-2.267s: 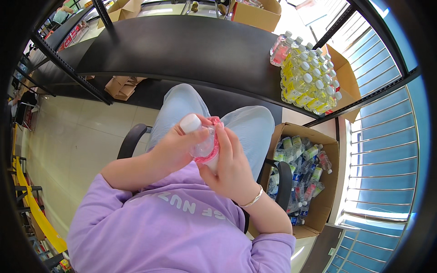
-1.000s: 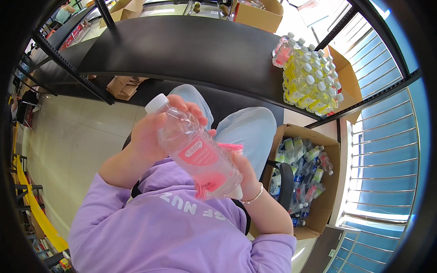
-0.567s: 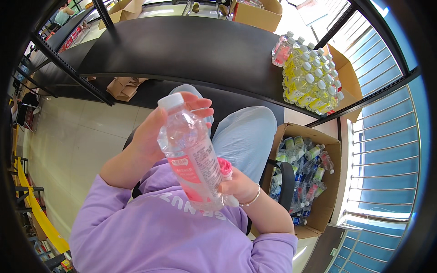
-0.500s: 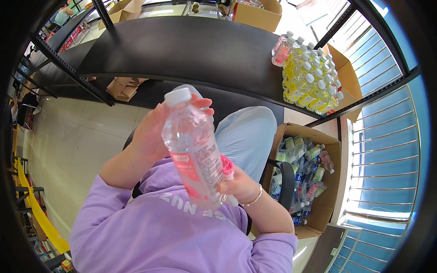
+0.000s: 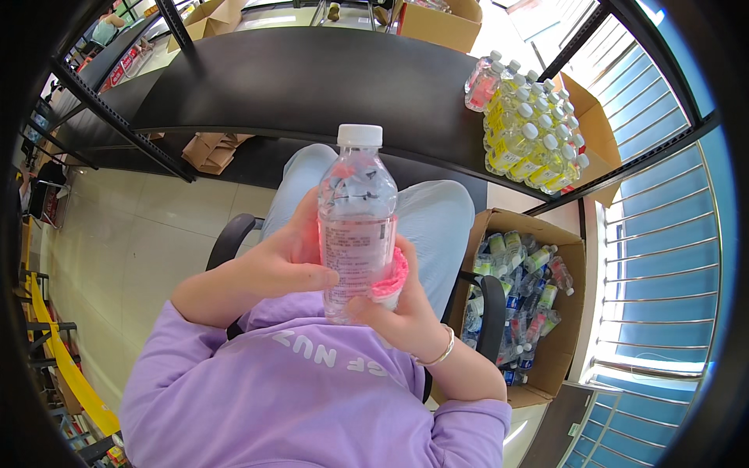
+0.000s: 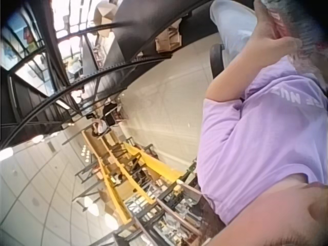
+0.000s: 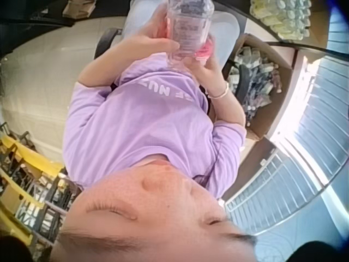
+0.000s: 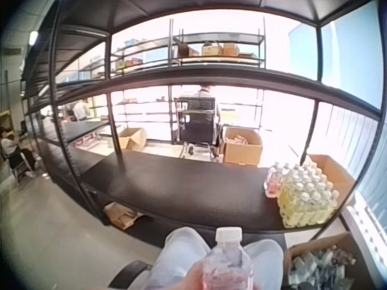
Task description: The person sits at a table and repeatedly wraps small pink fabric pieces around the necks of clear plastic bottles. They pick bottles from a cardboard box, wrap the fabric, and place the bottles on the table in a growing stack.
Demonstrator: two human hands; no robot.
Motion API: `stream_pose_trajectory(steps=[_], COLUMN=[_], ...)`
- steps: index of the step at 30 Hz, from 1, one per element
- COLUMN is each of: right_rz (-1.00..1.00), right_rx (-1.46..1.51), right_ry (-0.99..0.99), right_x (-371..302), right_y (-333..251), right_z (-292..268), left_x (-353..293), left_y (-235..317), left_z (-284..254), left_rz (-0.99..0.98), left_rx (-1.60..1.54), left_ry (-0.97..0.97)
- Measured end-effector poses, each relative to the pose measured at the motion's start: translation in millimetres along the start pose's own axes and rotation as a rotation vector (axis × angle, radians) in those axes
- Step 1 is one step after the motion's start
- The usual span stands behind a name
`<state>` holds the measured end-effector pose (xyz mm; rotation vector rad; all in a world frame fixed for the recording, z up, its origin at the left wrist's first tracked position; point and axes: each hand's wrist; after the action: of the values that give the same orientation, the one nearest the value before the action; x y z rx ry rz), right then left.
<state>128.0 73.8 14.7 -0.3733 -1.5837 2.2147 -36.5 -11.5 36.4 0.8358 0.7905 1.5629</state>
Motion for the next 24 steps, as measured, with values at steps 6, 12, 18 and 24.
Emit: stream_pose_trajectory(steps=[6,12,18,24], right_rz=[0.076,0.059,0.067,0.073], right_rx=[0.078,0.038,0.049,0.038], right_ry=[0.077,0.08,0.095,0.083], right_x=[-4.2,-4.4,-3.8,-3.7], right_y=[-3.9,-3.6,-4.4,-5.9], right_z=[4.0,4.7,5.9,4.5], left_x=[-0.3,0.5,0.9,-0.3], left_y=[-8.0,-9.3,-7.5,-6.1], left_z=[-4.1,-2.9,2.6,-0.9], left_rz=[0.023,0.071,0.048,0.025], left_rx=[0.047,0.071,0.032,0.068], left_ry=[-0.024,-0.03,0.028,0.007])
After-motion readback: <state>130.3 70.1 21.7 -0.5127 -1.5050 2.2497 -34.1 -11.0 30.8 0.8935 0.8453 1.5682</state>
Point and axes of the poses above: each hand's wrist, its own x-axis towards the middle knuckle, its own z-axis out of the palm, y = z × x, and after that the axes turned 6 degrees about y, right-handed
